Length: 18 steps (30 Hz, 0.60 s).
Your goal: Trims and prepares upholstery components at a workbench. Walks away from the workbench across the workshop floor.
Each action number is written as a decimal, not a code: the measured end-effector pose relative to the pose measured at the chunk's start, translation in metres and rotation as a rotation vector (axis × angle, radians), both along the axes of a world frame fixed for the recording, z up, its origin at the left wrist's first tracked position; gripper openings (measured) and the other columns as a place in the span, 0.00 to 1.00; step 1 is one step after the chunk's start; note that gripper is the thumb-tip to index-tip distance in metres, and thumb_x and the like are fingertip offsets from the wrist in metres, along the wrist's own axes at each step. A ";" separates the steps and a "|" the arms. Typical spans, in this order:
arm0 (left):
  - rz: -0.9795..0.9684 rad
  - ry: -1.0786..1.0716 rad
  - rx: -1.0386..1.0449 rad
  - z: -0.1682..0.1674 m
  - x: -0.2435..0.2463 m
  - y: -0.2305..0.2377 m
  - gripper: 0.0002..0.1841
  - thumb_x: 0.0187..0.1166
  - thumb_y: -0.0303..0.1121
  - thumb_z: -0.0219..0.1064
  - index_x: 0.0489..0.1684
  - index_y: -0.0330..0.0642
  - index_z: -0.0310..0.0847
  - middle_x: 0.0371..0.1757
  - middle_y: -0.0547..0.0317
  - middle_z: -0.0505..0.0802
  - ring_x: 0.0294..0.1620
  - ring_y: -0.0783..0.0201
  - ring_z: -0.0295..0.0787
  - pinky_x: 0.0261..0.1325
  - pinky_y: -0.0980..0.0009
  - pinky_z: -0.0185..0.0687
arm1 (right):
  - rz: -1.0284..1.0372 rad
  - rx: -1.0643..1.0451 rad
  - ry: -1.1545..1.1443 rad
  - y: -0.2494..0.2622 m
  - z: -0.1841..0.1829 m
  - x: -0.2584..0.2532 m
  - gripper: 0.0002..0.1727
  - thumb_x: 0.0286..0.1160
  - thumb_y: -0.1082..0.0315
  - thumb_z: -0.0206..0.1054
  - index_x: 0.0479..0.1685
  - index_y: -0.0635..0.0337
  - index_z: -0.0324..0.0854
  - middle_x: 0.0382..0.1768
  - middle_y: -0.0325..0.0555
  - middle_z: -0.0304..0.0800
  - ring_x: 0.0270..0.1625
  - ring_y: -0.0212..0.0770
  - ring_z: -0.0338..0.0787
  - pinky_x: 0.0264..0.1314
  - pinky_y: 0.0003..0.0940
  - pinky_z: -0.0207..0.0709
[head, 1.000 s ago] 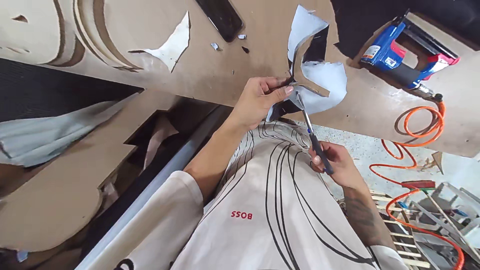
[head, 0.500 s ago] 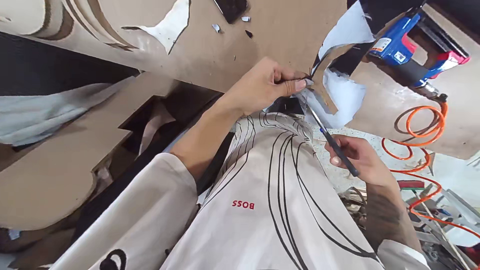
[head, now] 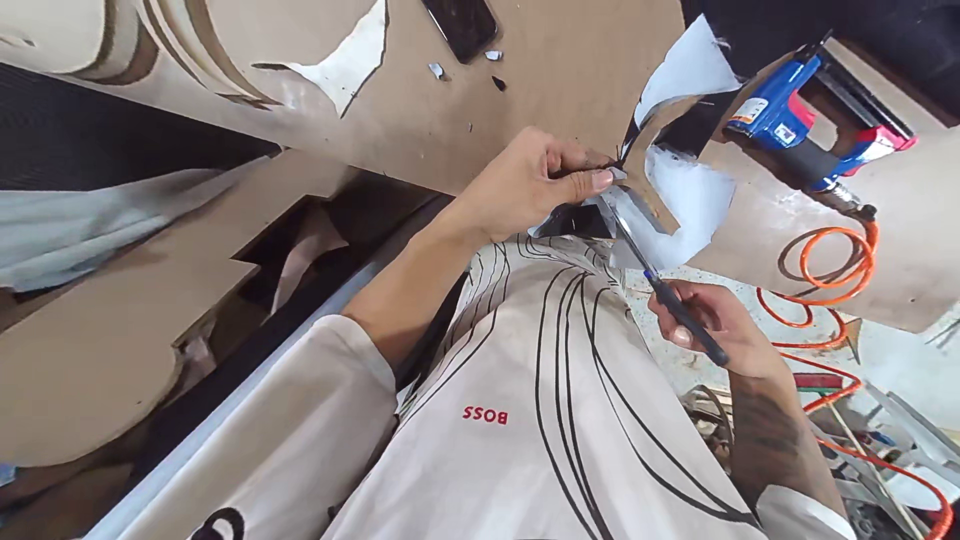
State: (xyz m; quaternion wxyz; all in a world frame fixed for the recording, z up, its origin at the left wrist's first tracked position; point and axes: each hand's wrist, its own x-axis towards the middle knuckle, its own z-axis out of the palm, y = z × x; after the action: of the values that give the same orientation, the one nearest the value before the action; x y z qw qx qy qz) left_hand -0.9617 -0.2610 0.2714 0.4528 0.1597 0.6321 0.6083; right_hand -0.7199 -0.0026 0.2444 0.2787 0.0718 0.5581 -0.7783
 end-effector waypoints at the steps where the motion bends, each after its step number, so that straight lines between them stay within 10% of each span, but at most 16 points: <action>1: -0.001 -0.004 -0.003 0.000 0.000 0.000 0.13 0.84 0.30 0.68 0.59 0.33 0.89 0.45 0.59 0.97 0.41 0.74 0.92 0.50 0.77 0.89 | 0.009 0.011 0.004 0.000 0.000 -0.001 0.24 0.69 0.41 0.78 0.43 0.52 0.81 0.30 0.31 0.84 0.28 0.26 0.81 0.26 0.22 0.74; 18: -0.135 0.138 0.047 0.007 -0.007 -0.001 0.15 0.85 0.30 0.67 0.63 0.32 0.87 0.52 0.56 0.97 0.52 0.72 0.95 0.58 0.75 0.92 | 0.046 0.058 -0.020 0.008 0.002 -0.005 0.23 0.69 0.42 0.78 0.42 0.52 0.81 0.31 0.30 0.86 0.29 0.24 0.83 0.27 0.19 0.75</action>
State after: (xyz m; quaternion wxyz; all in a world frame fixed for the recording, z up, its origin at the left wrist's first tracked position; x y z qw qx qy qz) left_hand -0.9689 -0.2617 0.2789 0.4445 0.2539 0.6352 0.5784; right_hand -0.7249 0.0054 0.2462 0.2999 0.0744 0.5790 -0.7545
